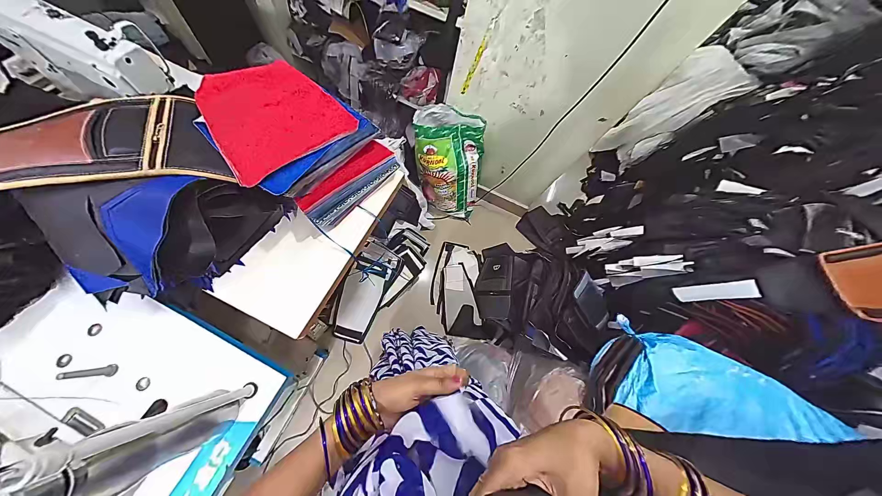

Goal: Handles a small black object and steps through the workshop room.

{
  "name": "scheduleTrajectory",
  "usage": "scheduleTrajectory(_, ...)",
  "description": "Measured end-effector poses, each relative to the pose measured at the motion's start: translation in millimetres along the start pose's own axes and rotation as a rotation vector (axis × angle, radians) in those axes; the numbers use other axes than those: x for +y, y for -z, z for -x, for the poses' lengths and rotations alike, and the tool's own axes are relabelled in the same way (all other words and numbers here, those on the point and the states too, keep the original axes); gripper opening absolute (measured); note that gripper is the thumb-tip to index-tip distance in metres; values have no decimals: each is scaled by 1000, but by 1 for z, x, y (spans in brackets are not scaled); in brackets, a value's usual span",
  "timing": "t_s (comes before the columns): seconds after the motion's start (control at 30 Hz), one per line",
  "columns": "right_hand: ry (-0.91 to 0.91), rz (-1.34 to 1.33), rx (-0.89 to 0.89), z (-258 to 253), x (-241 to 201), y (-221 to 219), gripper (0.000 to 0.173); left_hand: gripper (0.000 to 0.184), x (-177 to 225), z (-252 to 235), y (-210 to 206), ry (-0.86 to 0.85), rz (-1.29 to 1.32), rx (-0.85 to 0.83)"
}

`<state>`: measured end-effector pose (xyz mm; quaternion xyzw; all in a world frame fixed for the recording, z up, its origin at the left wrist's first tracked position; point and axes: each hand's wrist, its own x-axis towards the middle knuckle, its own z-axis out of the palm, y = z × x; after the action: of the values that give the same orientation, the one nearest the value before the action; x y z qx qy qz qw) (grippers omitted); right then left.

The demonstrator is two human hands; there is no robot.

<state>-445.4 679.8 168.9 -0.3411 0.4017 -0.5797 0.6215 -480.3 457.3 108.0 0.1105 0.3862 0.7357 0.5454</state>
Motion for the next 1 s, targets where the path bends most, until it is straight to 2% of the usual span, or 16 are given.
scheduleTrajectory(0.03,-9,-31,27,0,2,0,61,23,3,-1,-1,-24,46,10)
scheduleTrajectory(0.07,-38,-95,87,0,3,-1,55,32,6,-3,-1,-40,29,9)
scheduleTrajectory(0.13,-194,-324,344,-6,-5,-5,30,64,13,-10,-2,-26,-134,-16)
scheduleTrajectory(0.2,-345,-457,607,-20,-18,-1,21,77,19,-17,-8,39,-246,34)
scheduleTrajectory(0.27,-452,-210,702,-31,-26,6,33,80,20,-19,-8,60,-254,56)
scheduleTrajectory(0.33,-515,359,598,-33,-39,10,52,93,21,-16,-4,-9,-231,23)
scheduleTrajectory(0.37,-576,615,541,-37,-45,4,48,104,21,-14,-3,-35,-215,-12)
scheduleTrajectory(0.43,-774,879,444,-51,-55,-13,36,123,21,-9,-2,-61,-207,-63)
scheduleTrajectory(0.53,-939,1020,439,-84,-47,-33,30,106,22,-4,-5,-53,-214,6)
scheduleTrajectory(0.63,-879,1101,424,-98,-37,-32,27,106,26,-5,-10,-34,-213,21)
scheduleTrajectory(0.7,-738,892,319,-82,-46,-19,39,103,27,1,-11,-46,-249,16)
scheduleTrajectory(0.77,-544,746,233,-55,-53,-12,62,103,27,8,-9,-67,-250,6)
scheduleTrajectory(0.8,-457,750,251,-44,-51,-14,63,103,26,11,-8,-74,-236,6)
scheduleTrajectory(0.9,-205,1092,492,-40,-4,-28,39,101,17,13,-10,-96,-266,25)
scheduleTrajectory(0.93,-210,1172,569,-46,10,-31,29,100,13,13,-12,-109,-303,37)
scheduleTrajectory(1.0,-352,1223,648,-52,22,-37,12,96,5,13,-16,-136,-382,63)
